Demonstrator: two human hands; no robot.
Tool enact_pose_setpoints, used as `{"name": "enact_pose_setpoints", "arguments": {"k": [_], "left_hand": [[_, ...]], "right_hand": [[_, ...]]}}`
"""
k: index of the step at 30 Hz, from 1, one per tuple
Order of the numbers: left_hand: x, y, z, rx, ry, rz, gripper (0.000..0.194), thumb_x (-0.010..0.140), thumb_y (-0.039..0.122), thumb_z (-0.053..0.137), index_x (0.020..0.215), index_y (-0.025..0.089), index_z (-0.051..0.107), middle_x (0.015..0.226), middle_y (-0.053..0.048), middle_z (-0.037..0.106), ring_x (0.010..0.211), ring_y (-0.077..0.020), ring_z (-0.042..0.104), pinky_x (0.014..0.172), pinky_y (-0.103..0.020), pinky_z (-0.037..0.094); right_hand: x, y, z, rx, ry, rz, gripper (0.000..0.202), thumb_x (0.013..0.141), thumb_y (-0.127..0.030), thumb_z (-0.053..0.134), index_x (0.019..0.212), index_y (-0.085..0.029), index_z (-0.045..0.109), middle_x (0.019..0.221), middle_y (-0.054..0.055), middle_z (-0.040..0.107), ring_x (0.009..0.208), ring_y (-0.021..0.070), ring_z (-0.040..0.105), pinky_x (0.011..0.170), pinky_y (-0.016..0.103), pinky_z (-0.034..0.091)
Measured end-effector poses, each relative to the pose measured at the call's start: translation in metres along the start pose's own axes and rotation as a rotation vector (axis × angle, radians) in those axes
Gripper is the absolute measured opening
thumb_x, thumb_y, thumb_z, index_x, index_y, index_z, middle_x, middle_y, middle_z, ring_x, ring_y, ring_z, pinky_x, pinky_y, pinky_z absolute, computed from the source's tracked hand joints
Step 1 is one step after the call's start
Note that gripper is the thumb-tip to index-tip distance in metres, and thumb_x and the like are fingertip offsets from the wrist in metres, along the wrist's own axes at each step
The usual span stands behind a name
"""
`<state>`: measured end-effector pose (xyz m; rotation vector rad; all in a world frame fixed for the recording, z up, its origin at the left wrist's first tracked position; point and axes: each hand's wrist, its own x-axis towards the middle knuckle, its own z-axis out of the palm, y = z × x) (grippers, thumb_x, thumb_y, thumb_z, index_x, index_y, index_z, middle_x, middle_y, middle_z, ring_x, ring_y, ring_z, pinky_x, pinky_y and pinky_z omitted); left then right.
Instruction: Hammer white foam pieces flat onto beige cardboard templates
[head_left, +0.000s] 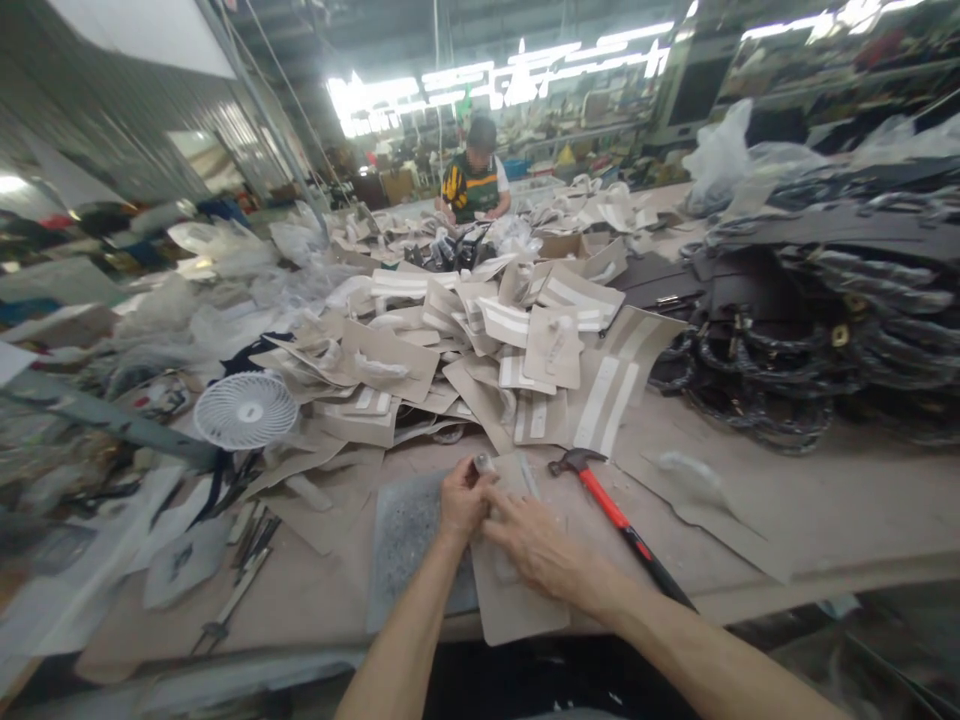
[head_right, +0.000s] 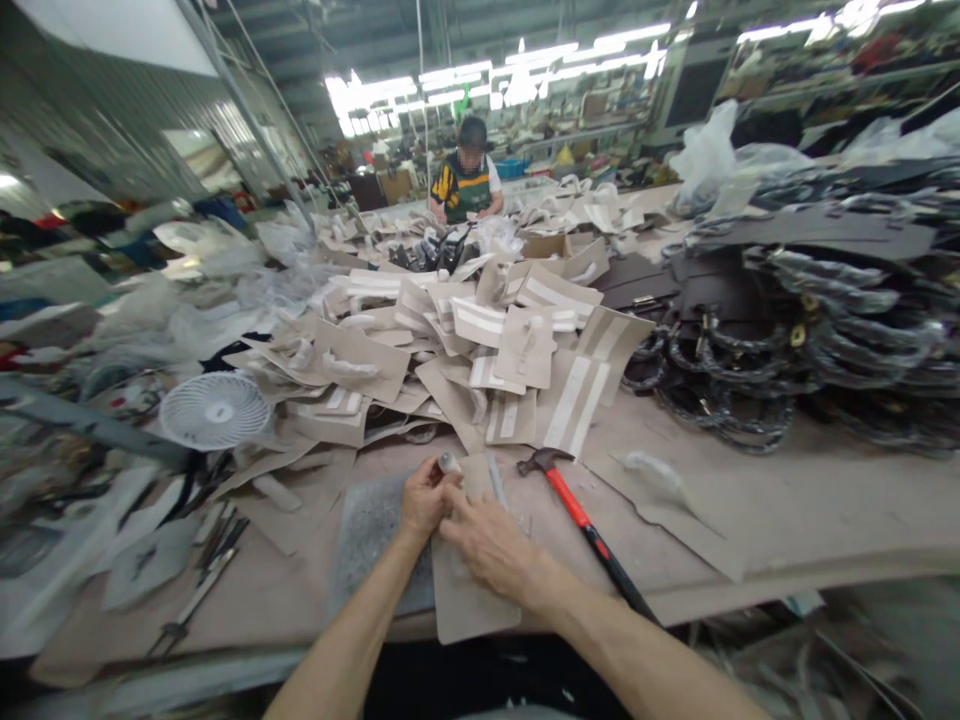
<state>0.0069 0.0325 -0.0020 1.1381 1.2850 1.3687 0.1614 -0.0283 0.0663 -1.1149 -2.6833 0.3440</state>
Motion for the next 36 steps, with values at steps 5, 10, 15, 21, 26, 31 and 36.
{"name": "enact_pose_setpoints", "arguments": {"k": [5, 10, 15, 21, 26, 31, 36], "left_hand": [[0.009, 0.042, -0.019, -0.184, 0.402, 0.023, 0.041, 0.067, 0.038, 0.080, 0.097, 0.013, 0.067, 0.086, -0.005, 0.073, 0.074, -0.0151, 0.068, 0.072, -0.025, 0.053], [-0.001, 0.101, -0.039, -0.058, 0.290, 0.252, 0.040, 0.072, 0.036, 0.081, 0.103, 0.014, 0.068, 0.096, -0.008, 0.075, 0.088, -0.0191, 0.071, 0.085, -0.030, 0.055], [-0.010, 0.064, -0.023, -0.059, 0.091, 0.101, 0.042, 0.078, 0.036, 0.072, 0.114, 0.015, 0.063, 0.095, -0.008, 0.074, 0.085, -0.0186, 0.070, 0.080, -0.029, 0.054], [-0.016, 0.005, -0.015, 0.031, -0.035, 0.016, 0.025, 0.081, 0.033, 0.066, 0.099, 0.016, 0.066, 0.094, -0.007, 0.073, 0.083, -0.0173, 0.067, 0.076, -0.026, 0.051], [-0.017, 0.006, -0.014, 0.044, -0.093, 0.001, 0.026, 0.082, 0.035, 0.066, 0.100, 0.016, 0.067, 0.095, -0.007, 0.074, 0.085, -0.0182, 0.068, 0.075, -0.025, 0.051], [-0.017, 0.010, -0.016, -0.003, -0.112, -0.016, 0.029, 0.079, 0.039, 0.069, 0.096, 0.015, 0.067, 0.092, -0.007, 0.075, 0.082, -0.0185, 0.069, 0.075, -0.026, 0.053], [-0.020, 0.011, -0.019, 0.058, -0.143, -0.001, 0.029, 0.080, 0.038, 0.068, 0.097, 0.014, 0.068, 0.093, -0.008, 0.075, 0.084, -0.0193, 0.069, 0.075, -0.026, 0.052]], "right_hand": [[0.007, -0.017, -0.011, -0.223, 0.011, 0.165, 0.025, 0.079, -0.011, 0.049, 0.099, -0.012, 0.062, 0.109, 0.019, 0.064, 0.096, 0.0302, 0.060, 0.084, 0.044, 0.047], [0.005, -0.016, -0.036, -0.083, -0.065, 0.526, 0.026, 0.087, -0.014, 0.042, 0.108, -0.011, 0.057, 0.085, 0.014, 0.068, 0.078, 0.0260, 0.067, 0.066, 0.033, 0.043], [0.002, -0.025, -0.008, 0.119, -0.061, 0.614, 0.029, 0.097, -0.032, 0.041, 0.116, -0.016, 0.056, 0.091, 0.013, 0.073, 0.083, 0.0285, 0.071, 0.068, 0.034, 0.047], [-0.004, -0.043, 0.014, 0.191, -0.077, 0.710, 0.056, 0.099, -0.044, 0.044, 0.150, -0.021, 0.036, 0.096, 0.014, 0.075, 0.092, 0.0317, 0.073, 0.075, 0.040, 0.051], [-0.007, -0.050, 0.023, 0.304, -0.043, 0.702, 0.068, 0.095, -0.047, 0.053, 0.152, -0.015, 0.034, 0.101, 0.017, 0.074, 0.096, 0.0339, 0.071, 0.080, 0.042, 0.053], [-0.025, -0.033, 0.023, 0.301, 0.132, 0.653, 0.058, 0.097, -0.050, 0.045, 0.144, -0.017, 0.044, 0.123, 0.015, 0.065, 0.106, 0.0278, 0.067, 0.088, 0.039, 0.051], [-0.059, 0.027, 0.013, -0.087, 0.185, 0.798, 0.044, 0.096, -0.039, 0.048, 0.128, -0.011, 0.057, 0.114, 0.017, 0.062, 0.106, 0.0292, 0.060, 0.089, 0.039, 0.047]]}}
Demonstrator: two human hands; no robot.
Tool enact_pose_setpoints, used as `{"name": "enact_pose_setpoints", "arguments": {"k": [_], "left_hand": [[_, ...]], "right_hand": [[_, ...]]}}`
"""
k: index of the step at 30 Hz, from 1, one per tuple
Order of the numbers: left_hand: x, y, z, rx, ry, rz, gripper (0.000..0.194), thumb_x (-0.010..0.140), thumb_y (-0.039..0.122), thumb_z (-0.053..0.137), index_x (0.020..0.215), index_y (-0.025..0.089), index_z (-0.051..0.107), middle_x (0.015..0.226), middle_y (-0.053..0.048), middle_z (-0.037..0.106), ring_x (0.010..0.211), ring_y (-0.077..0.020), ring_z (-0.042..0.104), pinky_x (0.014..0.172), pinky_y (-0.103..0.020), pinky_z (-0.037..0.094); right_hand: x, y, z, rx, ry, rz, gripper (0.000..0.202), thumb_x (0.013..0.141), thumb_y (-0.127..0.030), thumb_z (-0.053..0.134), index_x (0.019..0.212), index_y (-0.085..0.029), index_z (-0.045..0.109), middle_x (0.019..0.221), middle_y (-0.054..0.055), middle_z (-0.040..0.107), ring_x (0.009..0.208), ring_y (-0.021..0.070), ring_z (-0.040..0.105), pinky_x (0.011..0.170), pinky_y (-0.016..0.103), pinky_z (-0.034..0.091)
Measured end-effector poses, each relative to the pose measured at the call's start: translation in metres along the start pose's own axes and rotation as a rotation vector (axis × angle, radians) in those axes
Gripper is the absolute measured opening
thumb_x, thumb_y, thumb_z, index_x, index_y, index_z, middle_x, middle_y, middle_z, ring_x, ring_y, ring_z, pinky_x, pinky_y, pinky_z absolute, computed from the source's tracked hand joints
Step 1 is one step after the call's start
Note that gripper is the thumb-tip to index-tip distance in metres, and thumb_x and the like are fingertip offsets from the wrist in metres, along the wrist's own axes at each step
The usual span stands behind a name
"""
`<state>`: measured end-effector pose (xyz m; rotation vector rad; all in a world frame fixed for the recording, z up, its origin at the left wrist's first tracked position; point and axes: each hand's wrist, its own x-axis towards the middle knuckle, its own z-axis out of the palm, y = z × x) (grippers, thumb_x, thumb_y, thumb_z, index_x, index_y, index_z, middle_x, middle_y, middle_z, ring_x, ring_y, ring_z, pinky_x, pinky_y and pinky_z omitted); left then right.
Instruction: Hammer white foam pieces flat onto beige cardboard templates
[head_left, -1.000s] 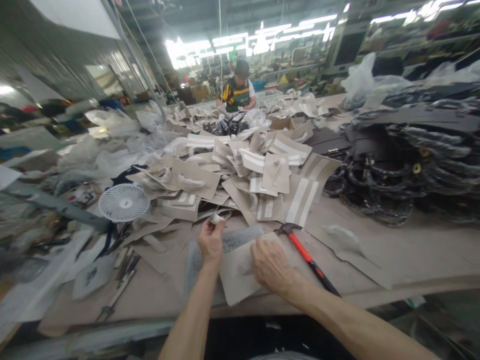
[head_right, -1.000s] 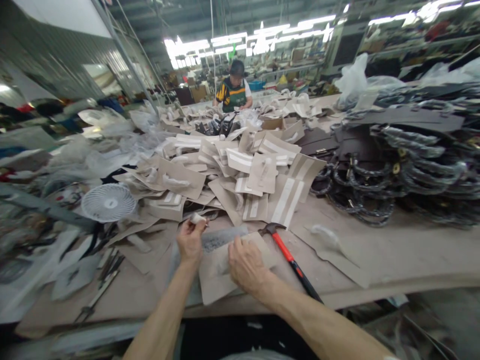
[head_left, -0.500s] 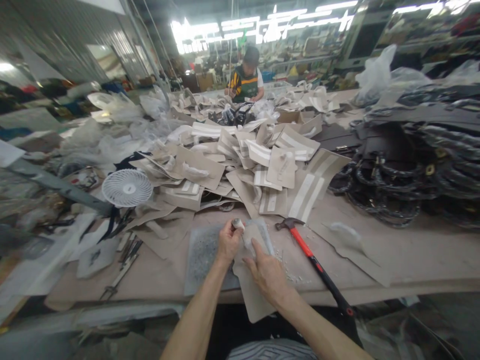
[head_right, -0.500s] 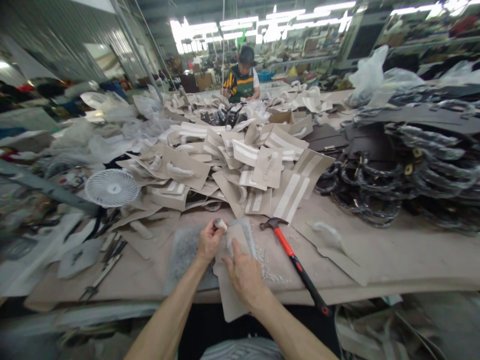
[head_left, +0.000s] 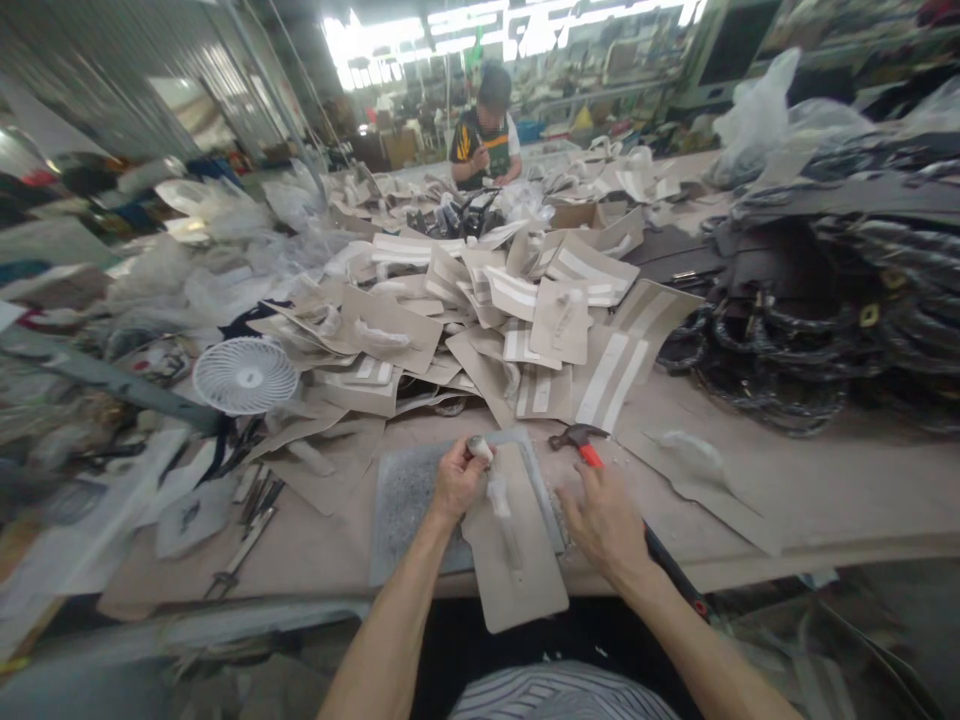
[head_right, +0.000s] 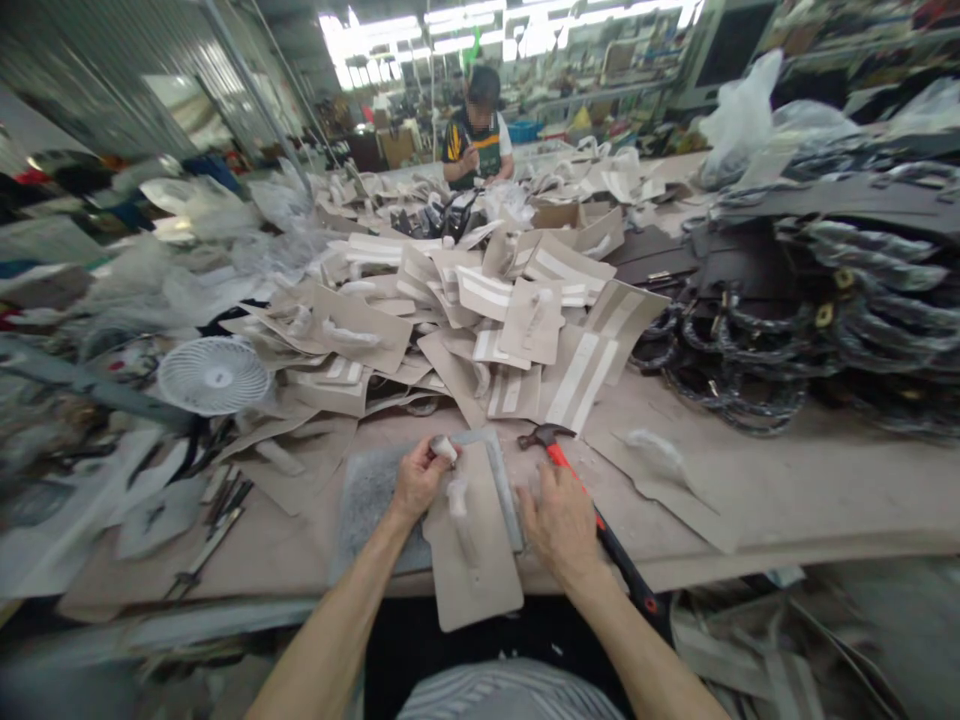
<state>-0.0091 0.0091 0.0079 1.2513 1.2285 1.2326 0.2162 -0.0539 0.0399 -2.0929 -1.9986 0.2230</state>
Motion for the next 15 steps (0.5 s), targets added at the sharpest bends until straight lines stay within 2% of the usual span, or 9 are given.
{"name": "enact_pose_setpoints", "arguments": {"k": [4, 7, 9, 11, 13, 15], "left_hand": [[0.000, 0.000, 0.000, 0.057, -0.010, 0.012, 0.027, 0.081, 0.034, 0.065, 0.099, 0.015, 0.068, 0.094, -0.007, 0.075, 0.085, -0.0194, 0.069, 0.077, -0.026, 0.052], [0.000, -0.002, 0.000, 0.082, -0.011, 0.017, 0.027, 0.081, 0.035, 0.065, 0.100, 0.016, 0.068, 0.095, -0.007, 0.075, 0.085, -0.0192, 0.069, 0.076, -0.026, 0.051], [0.000, -0.002, 0.000, 0.105, -0.014, 0.019, 0.026, 0.082, 0.035, 0.064, 0.100, 0.016, 0.067, 0.095, -0.007, 0.075, 0.086, -0.0191, 0.068, 0.077, -0.027, 0.050], [-0.002, -0.003, 0.001, 0.134, -0.013, 0.029, 0.025, 0.083, 0.034, 0.063, 0.101, 0.017, 0.068, 0.096, -0.006, 0.075, 0.086, -0.0189, 0.068, 0.077, -0.027, 0.050], [-0.004, -0.003, 0.001, 0.163, -0.007, 0.044, 0.024, 0.083, 0.032, 0.063, 0.100, 0.017, 0.068, 0.096, -0.006, 0.075, 0.086, -0.0188, 0.068, 0.078, -0.027, 0.049], [-0.006, -0.002, 0.001, 0.177, -0.013, 0.054, 0.023, 0.082, 0.030, 0.063, 0.101, 0.017, 0.069, 0.095, -0.005, 0.075, 0.086, -0.0186, 0.067, 0.078, -0.027, 0.049]], "right_hand": [[0.006, 0.045, -0.002, -0.156, -0.073, 0.080, 0.039, 0.095, -0.037, 0.048, 0.122, -0.011, 0.058, 0.104, 0.015, 0.061, 0.095, 0.0285, 0.059, 0.082, 0.038, 0.045], [0.007, 0.058, -0.003, -0.099, -0.153, 0.146, 0.029, 0.095, -0.032, 0.046, 0.113, -0.013, 0.058, 0.100, 0.014, 0.060, 0.091, 0.0261, 0.059, 0.077, 0.035, 0.043], [0.010, 0.057, -0.006, 0.096, -0.219, 0.241, 0.015, 0.092, -0.027, 0.049, 0.099, -0.016, 0.057, 0.090, 0.009, 0.058, 0.083, 0.0212, 0.057, 0.070, 0.031, 0.041], [0.014, 0.051, -0.012, 0.455, -0.378, 0.396, 0.006, 0.087, -0.024, 0.051, 0.084, -0.019, 0.050, 0.075, 0.002, 0.051, 0.068, 0.0152, 0.051, 0.061, 0.027, 0.038], [0.017, 0.040, -0.020, 0.779, -0.563, 0.514, 0.012, 0.086, -0.025, 0.048, 0.076, -0.022, 0.042, 0.065, -0.004, 0.043, 0.054, 0.0112, 0.043, 0.052, 0.025, 0.037], [0.017, 0.025, -0.033, 0.933, -0.659, 0.556, 0.013, 0.087, -0.028, 0.043, 0.077, -0.023, 0.038, 0.063, -0.007, 0.038, 0.047, 0.0091, 0.037, 0.046, 0.024, 0.036]]}}
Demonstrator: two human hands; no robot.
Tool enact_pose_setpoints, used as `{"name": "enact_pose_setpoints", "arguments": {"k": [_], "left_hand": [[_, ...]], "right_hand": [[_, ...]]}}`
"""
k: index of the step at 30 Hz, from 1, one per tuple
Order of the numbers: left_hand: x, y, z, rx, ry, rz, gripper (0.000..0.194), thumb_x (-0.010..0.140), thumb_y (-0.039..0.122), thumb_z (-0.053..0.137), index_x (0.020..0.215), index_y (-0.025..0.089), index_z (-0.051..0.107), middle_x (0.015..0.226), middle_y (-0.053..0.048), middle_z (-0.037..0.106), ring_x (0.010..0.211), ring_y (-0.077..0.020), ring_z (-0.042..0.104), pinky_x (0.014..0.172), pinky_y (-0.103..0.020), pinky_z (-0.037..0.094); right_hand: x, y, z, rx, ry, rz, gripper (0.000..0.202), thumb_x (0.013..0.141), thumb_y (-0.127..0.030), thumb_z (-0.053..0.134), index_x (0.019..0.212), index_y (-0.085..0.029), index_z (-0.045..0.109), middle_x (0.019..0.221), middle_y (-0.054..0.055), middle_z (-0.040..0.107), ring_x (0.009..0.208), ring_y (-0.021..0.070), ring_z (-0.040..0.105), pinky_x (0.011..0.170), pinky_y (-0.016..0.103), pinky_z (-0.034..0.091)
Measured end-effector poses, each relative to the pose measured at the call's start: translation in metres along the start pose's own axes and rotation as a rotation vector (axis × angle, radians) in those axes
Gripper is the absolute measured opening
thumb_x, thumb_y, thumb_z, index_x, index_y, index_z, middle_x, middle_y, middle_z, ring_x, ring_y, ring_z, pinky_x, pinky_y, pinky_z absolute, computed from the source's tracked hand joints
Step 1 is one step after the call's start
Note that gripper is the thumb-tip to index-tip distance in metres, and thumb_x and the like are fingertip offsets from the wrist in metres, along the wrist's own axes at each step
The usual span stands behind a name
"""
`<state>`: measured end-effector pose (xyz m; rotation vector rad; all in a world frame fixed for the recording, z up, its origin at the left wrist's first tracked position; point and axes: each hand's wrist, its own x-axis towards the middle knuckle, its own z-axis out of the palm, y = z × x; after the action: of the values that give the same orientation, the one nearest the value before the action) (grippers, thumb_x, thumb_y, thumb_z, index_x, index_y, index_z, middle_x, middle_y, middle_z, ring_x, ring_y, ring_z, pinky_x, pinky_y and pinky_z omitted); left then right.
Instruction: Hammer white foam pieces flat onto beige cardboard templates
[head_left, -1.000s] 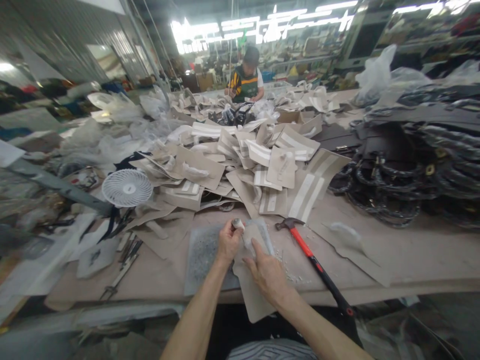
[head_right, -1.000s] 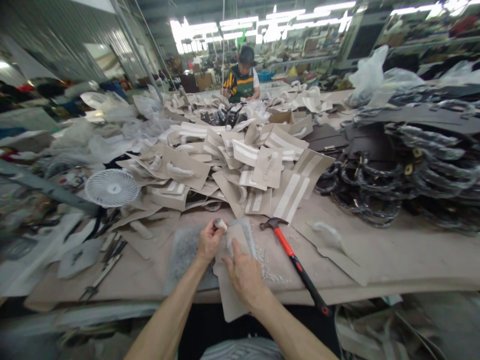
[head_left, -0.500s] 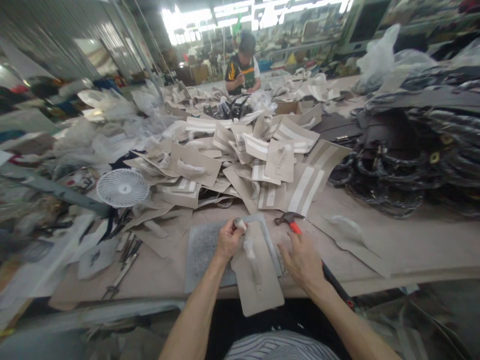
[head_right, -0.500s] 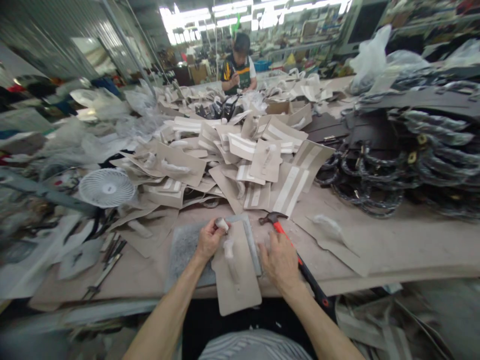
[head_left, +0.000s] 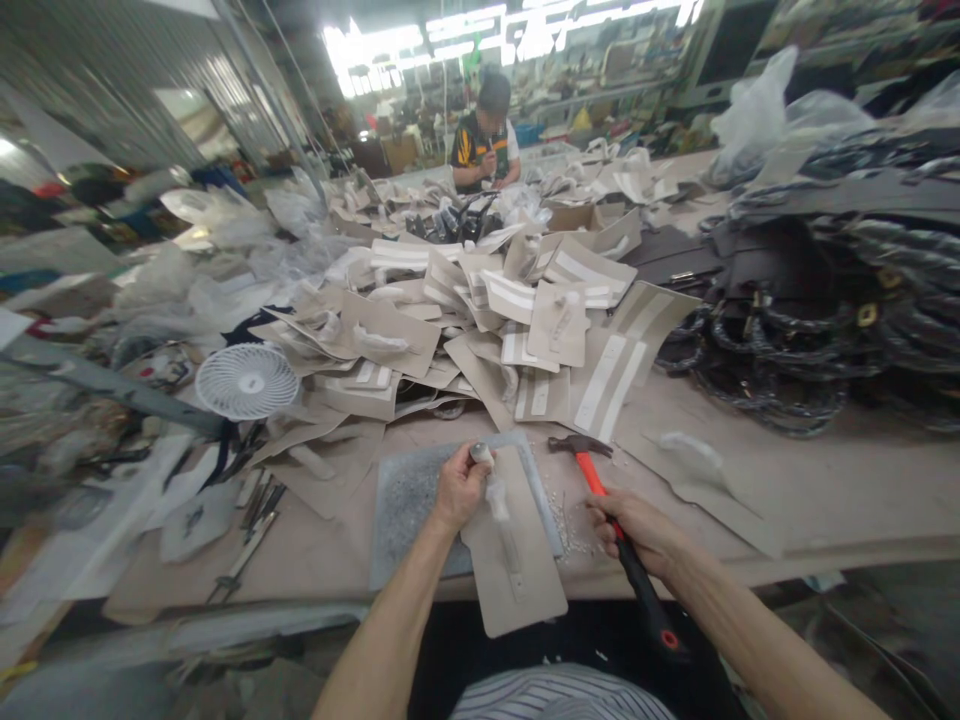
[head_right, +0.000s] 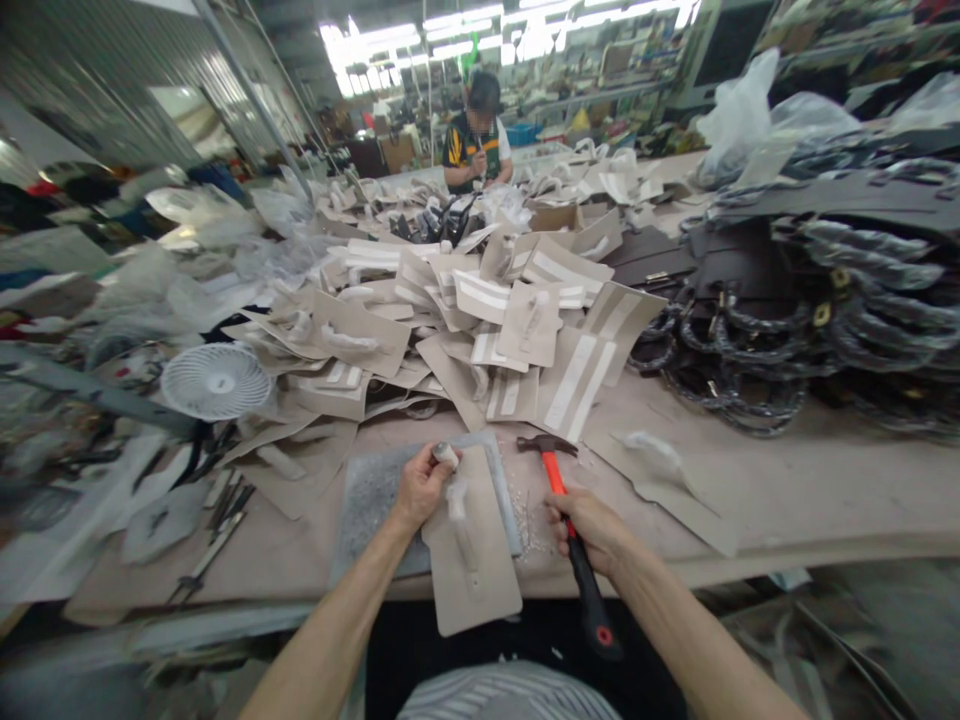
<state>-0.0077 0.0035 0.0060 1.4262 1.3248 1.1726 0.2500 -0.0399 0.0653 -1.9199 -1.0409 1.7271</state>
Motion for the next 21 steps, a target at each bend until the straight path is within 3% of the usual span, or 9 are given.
{"name": "enact_pose_setpoints", "arguments": {"k": [3, 6, 8, 10, 13, 15, 18, 20, 21], "left_hand": [[-0.001, 0.002, -0.001, 0.013, -0.042, 0.025, 0.022, 0.082, 0.029, 0.061, 0.098, 0.017, 0.071, 0.092, -0.004, 0.074, 0.082, -0.0180, 0.065, 0.075, -0.026, 0.048], [0.000, 0.004, -0.002, 0.032, -0.075, 0.052, 0.021, 0.081, 0.028, 0.060, 0.096, 0.017, 0.071, 0.089, -0.004, 0.073, 0.080, -0.0176, 0.064, 0.075, -0.026, 0.048], [0.001, 0.004, -0.003, 0.039, -0.097, 0.063, 0.021, 0.082, 0.028, 0.059, 0.096, 0.017, 0.070, 0.087, -0.003, 0.071, 0.079, -0.0169, 0.062, 0.074, -0.026, 0.048], [0.002, 0.004, -0.003, 0.030, -0.112, 0.066, 0.022, 0.084, 0.031, 0.059, 0.096, 0.016, 0.070, 0.083, -0.002, 0.069, 0.074, -0.0158, 0.060, 0.070, -0.025, 0.046], [0.001, 0.004, -0.002, 0.011, -0.112, 0.048, 0.022, 0.084, 0.032, 0.059, 0.094, 0.016, 0.069, 0.078, -0.001, 0.066, 0.070, -0.0150, 0.057, 0.066, -0.024, 0.044], [0.001, 0.005, -0.003, 0.027, -0.115, 0.054, 0.021, 0.084, 0.031, 0.059, 0.094, 0.016, 0.069, 0.081, -0.002, 0.066, 0.074, -0.0156, 0.058, 0.070, -0.025, 0.045], [0.001, 0.006, -0.004, 0.052, -0.123, 0.082, 0.021, 0.085, 0.030, 0.058, 0.097, 0.016, 0.070, 0.087, -0.003, 0.068, 0.081, -0.0167, 0.061, 0.075, -0.026, 0.045], [0.001, 0.006, -0.004, 0.051, -0.128, 0.083, 0.021, 0.085, 0.029, 0.058, 0.097, 0.016, 0.070, 0.087, -0.003, 0.068, 0.081, -0.0167, 0.061, 0.076, -0.026, 0.045], [0.001, 0.005, -0.004, 0.049, -0.127, 0.083, 0.021, 0.085, 0.028, 0.058, 0.097, 0.016, 0.070, 0.088, -0.003, 0.068, 0.081, -0.0166, 0.061, 0.076, -0.026, 0.045]], "right_hand": [[-0.024, -0.025, 0.012, 0.017, -0.006, -0.130, 0.018, 0.091, -0.038, 0.037, 0.080, -0.024, 0.036, 0.061, -0.008, 0.037, 0.041, 0.0083, 0.031, 0.040, 0.023, 0.031], [-0.042, -0.047, 0.022, -0.258, 0.138, -0.553, 0.032, 0.095, -0.049, 0.034, 0.079, -0.023, 0.042, 0.058, -0.005, 0.044, 0.047, 0.0101, 0.040, 0.046, 0.024, 0.029], [-0.045, -0.055, 0.028, -0.548, 0.272, -0.786, 0.033, 0.097, -0.046, 0.033, 0.081, -0.021, 0.047, 0.060, -0.001, 0.051, 0.052, 0.0116, 0.044, 0.051, 0.025, 0.026], [-0.041, -0.056, 0.031, -0.823, 0.330, -0.849, 0.030, 0.098, -0.039, 0.033, 0.085, -0.019, 0.052, 0.062, 0.002, 0.056, 0.051, 0.0121, 0.045, 0.051, 0.028, 0.020], [-0.040, -0.066, 0.025, -1.072, 0.308, -0.815, 0.025, 0.098, -0.031, 0.036, 0.088, -0.018, 0.056, 0.062, 0.003, 0.059, 0.047, 0.0114, 0.042, 0.050, 0.029, 0.015], [-0.053, -0.085, 0.015, -1.038, 0.357, -0.886, 0.025, 0.098, -0.032, 0.037, 0.084, -0.019, 0.053, 0.057, 0.000, 0.055, 0.044, 0.0102, 0.038, 0.049, 0.028, 0.015], [-0.085, -0.122, 0.005, -0.732, 0.603, -1.117, 0.029, 0.101, -0.039, 0.036, 0.079, -0.022, 0.043, 0.053, -0.006, 0.044, 0.041, 0.0085, 0.032, 0.046, 0.025, 0.020], [-0.096, -0.132, 0.007, -0.557, 0.755, -1.184, 0.029, 0.102, -0.042, 0.031, 0.082, -0.023, 0.040, 0.056, -0.006, 0.044, 0.044, 0.0088, 0.036, 0.047, 0.024, 0.026], [-0.096, -0.130, 0.011, -0.555, 0.769, -1.182, 0.030, 0.103, -0.041, 0.028, 0.083, -0.023, 0.040, 0.059, -0.005, 0.046, 0.047, 0.0092, 0.038, 0.048, 0.024, 0.028]]}}
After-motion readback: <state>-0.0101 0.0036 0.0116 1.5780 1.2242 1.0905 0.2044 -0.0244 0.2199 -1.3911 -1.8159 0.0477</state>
